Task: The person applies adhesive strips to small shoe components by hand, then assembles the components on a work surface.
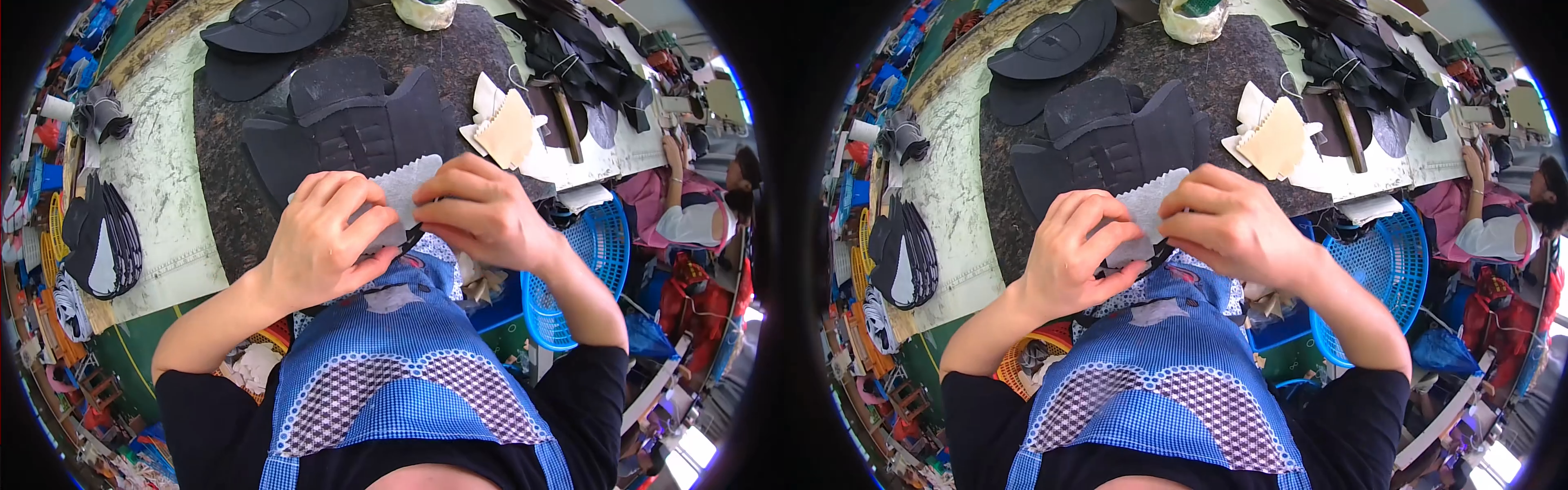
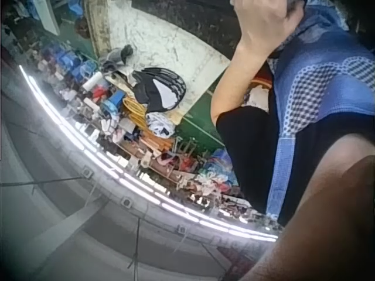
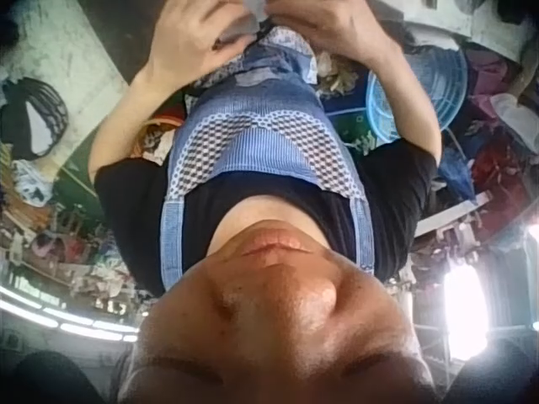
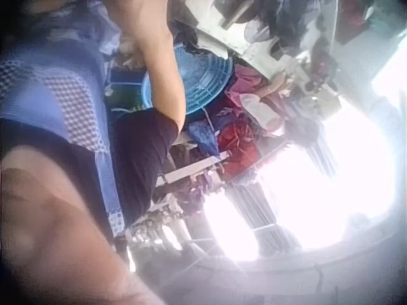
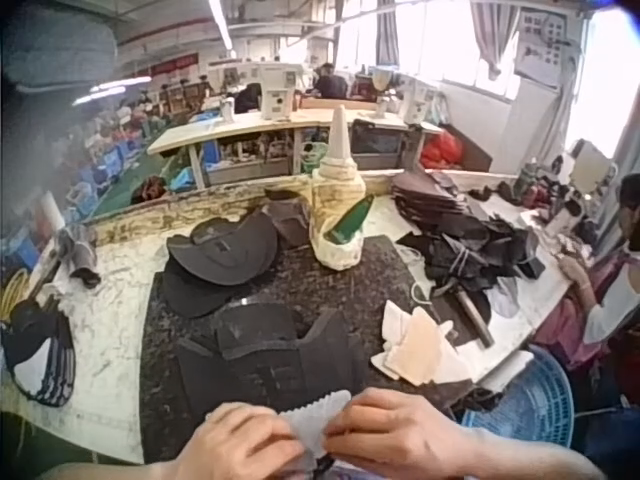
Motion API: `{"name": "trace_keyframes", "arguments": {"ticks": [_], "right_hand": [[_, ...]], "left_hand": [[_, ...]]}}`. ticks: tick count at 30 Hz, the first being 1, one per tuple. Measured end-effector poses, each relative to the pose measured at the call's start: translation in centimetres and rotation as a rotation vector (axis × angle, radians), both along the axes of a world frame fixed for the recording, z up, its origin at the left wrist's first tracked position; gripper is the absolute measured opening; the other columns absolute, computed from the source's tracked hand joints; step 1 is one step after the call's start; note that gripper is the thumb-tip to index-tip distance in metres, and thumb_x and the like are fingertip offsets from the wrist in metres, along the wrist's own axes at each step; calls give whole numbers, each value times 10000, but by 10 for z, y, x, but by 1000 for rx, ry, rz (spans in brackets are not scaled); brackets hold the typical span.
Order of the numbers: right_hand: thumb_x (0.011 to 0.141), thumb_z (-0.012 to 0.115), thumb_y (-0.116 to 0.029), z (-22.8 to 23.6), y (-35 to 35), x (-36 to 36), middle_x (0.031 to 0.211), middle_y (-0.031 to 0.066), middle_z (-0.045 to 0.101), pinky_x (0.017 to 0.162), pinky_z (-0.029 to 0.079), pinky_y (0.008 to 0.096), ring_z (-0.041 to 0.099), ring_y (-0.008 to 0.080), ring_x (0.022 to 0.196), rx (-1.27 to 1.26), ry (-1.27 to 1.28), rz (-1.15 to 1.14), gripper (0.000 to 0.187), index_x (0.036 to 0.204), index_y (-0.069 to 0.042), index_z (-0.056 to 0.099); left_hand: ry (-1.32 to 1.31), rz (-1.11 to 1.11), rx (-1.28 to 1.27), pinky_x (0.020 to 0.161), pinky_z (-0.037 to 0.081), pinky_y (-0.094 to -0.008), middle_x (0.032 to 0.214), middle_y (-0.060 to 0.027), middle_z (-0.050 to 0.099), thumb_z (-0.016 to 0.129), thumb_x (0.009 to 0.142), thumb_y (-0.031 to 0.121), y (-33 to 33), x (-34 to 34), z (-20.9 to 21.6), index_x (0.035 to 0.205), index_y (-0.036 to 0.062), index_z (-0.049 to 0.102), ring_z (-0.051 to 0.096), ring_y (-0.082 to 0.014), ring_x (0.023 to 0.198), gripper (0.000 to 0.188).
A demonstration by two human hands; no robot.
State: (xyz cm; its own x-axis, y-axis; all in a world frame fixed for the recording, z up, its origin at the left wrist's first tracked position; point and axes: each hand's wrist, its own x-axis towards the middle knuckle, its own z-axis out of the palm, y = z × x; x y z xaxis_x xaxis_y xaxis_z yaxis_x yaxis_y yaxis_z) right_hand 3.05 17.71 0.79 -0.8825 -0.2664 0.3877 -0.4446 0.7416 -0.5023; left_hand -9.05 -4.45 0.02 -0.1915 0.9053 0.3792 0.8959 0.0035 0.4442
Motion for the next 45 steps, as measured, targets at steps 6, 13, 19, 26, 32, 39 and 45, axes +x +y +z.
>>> {"name": "trace_keyframes", "arguments": {"ticks": [6,13,19,26,32,39,45], "right_hand": [[668,828,-138,24,0,-31,872,44,619,679,526,378,635,252,822,154,-132,197,245,808,-55,645],[691,799,-161,32,-17,-30,790,50,557,573,500,385,617,242,725,381,-93,182,234,775,-82,596],[683,642,-158,30,-40,-10,709,22,509,533,469,284,583,157,652,754,174,234,113,708,-74,571],[653,659,-119,23,-44,17,989,190,653,686,552,305,659,258,858,761,167,202,279,872,50,695],[746,704,-105,28,-41,24,1138,195,654,910,554,391,655,314,1040,591,106,62,308,1002,68,699],[770,752,-25,14,19,52,1034,148,690,823,549,394,675,312,943,-53,12,-429,282,1046,-29,695],[796,801,-165,-33,77,57,1148,150,657,947,499,421,608,348,1096,-10,42,-885,478,1221,-27,630]], "left_hand": [[-70,94,84,892,484,-426,1052,-86,624,809,637,114,-5,12,-10,974,52,674,610,-306,1030,369],[-120,65,157,938,488,-425,1082,-101,616,813,674,136,-11,13,-19,984,45,664,600,-313,1065,356],[-139,77,186,936,491,-407,1066,-91,627,805,697,147,-14,14,-18,969,45,656,610,-296,1055,326],[-311,-52,-25,811,556,-373,895,-84,721,785,821,228,-16,-32,19,875,63,715,704,-255,893,188],[375,367,-5,1086,447,-404,1411,-153,570,806,786,317,27,-202,-24,1309,131,614,509,-337,1337,587],[-117,394,21,839,536,-325,1077,-110,745,699,939,225,28,-266,-40,1167,80,719,710,-211,944,271],[143,442,494,921,528,-312,1092,-129,742,575,1015,62,12,-128,51,1211,-31,671,690,-171,1011,237]]}}
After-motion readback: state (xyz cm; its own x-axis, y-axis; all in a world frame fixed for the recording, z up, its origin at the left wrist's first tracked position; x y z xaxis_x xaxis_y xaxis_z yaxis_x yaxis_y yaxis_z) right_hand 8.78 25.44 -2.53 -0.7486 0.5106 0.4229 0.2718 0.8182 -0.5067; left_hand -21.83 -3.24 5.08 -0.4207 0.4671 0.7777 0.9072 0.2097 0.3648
